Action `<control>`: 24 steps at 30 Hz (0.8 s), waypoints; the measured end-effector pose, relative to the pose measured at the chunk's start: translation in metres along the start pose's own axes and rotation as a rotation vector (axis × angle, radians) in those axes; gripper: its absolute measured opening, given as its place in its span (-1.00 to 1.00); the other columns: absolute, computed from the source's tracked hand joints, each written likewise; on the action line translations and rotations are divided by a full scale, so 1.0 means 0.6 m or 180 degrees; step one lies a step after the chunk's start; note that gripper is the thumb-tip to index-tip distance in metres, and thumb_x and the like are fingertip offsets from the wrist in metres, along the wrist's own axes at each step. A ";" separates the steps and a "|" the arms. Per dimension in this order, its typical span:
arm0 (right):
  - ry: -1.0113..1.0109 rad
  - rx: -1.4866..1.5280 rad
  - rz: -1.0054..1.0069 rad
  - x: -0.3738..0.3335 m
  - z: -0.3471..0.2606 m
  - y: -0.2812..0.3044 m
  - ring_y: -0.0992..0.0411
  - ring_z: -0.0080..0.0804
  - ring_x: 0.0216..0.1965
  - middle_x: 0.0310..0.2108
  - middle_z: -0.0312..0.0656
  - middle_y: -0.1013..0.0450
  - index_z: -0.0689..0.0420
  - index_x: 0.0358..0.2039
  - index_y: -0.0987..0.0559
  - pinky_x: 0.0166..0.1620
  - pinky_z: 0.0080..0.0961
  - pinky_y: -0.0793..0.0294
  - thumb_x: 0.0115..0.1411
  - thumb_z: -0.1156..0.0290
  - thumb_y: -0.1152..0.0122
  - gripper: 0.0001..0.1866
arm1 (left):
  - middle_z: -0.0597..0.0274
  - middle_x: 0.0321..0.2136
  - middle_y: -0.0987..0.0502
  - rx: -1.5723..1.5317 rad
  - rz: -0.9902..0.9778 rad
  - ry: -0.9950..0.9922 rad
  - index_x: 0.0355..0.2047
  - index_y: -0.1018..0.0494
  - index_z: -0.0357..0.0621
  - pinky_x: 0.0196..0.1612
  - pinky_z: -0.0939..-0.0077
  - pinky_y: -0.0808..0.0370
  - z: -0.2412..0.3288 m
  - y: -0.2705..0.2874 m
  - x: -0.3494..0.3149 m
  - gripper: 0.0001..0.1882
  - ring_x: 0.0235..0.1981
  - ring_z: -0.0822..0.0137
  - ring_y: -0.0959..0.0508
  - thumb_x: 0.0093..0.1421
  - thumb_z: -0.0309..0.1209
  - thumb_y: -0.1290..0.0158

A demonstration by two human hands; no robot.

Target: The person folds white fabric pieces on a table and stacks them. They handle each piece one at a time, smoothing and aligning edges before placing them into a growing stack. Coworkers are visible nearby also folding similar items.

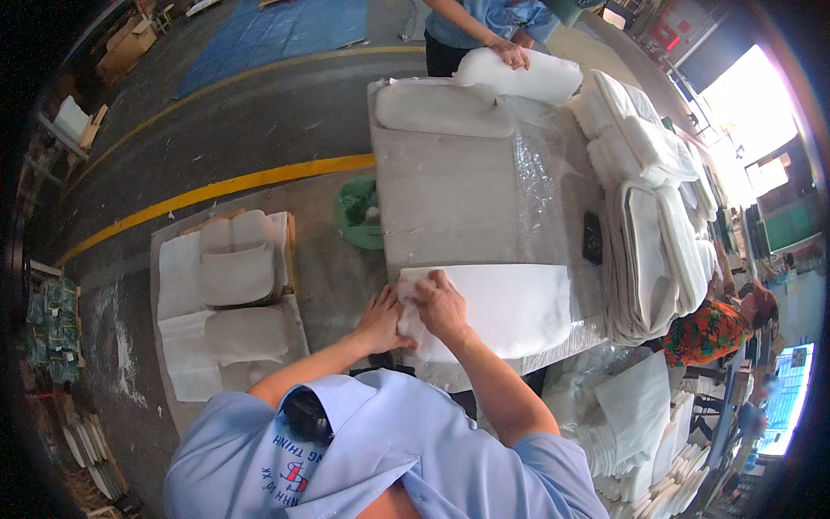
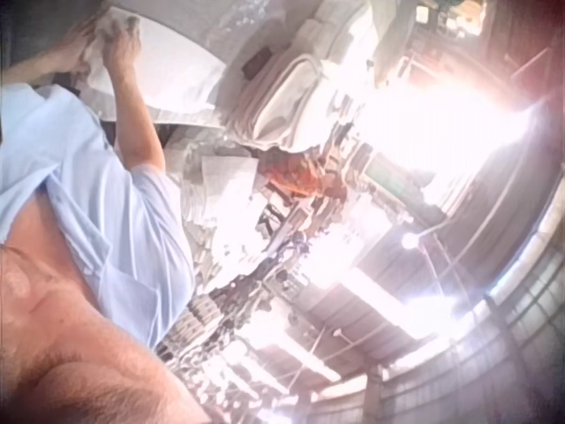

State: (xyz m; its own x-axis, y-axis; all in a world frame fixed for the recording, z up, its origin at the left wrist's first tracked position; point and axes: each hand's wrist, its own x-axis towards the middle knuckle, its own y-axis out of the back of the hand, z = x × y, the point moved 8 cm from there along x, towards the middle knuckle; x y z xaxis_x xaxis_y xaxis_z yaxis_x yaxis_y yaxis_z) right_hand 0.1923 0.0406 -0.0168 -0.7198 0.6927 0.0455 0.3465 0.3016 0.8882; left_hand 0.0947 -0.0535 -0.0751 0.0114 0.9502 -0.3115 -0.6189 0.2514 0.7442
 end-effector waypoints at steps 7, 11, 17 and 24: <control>-0.1711 0.1150 0.0975 -0.008 0.133 0.036 -0.52 0.25 -0.17 -0.21 0.18 -0.51 0.30 -0.24 -0.49 -0.10 0.03 -0.47 0.25 0.43 -0.34 -0.76 | 0.06 0.64 0.23 -0.0215 0.0097 -0.0016 0.63 0.24 -0.02 0.49 -0.39 -0.06 0.004 0.010 -0.009 0.50 0.58 -0.28 0.06 -0.13 0.05 -0.52; -0.1158 0.0764 0.0627 -0.004 0.101 0.042 -0.54 0.26 -0.07 -0.11 0.13 -0.51 0.21 -0.13 -0.53 -0.03 0.03 -0.55 0.25 0.28 -0.39 -0.68 | 0.08 0.64 0.24 -0.0139 -0.0035 0.0038 0.62 0.22 -0.01 0.49 -0.39 -0.08 0.010 0.008 -0.002 0.49 0.57 -0.32 0.06 -0.13 0.06 -0.52; -0.0724 -0.0174 -0.0627 0.030 -0.013 0.004 -0.56 0.18 0.00 0.03 0.09 -0.43 0.09 -0.01 -0.59 -0.01 0.02 -0.60 0.27 0.10 -0.38 -0.60 | 0.14 0.64 0.24 -0.0179 0.0093 0.0038 0.62 0.22 -0.03 0.47 -0.43 -0.08 -0.006 -0.009 0.002 0.51 0.57 -0.33 0.04 -0.15 0.01 -0.54; -0.0737 -0.0141 -0.0240 0.036 0.022 -0.020 -0.58 0.15 -0.11 -0.07 0.13 -0.47 0.16 -0.16 -0.57 -0.06 0.03 -0.59 0.36 0.25 -0.21 -0.77 | 0.07 0.63 0.20 -0.0499 0.0326 -0.0141 0.62 0.21 -0.05 0.47 -0.42 -0.10 -0.007 -0.006 0.001 0.51 0.57 -0.33 0.06 -0.16 0.05 -0.54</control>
State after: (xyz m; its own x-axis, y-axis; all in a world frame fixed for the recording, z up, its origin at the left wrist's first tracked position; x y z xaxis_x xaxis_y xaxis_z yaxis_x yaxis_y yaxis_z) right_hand 0.1802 0.0606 -0.0325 -0.5837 0.8026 -0.1230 0.2666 0.3325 0.9046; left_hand 0.0933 -0.0546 -0.0804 -0.0255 0.9774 -0.2101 -0.7334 0.1245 0.6683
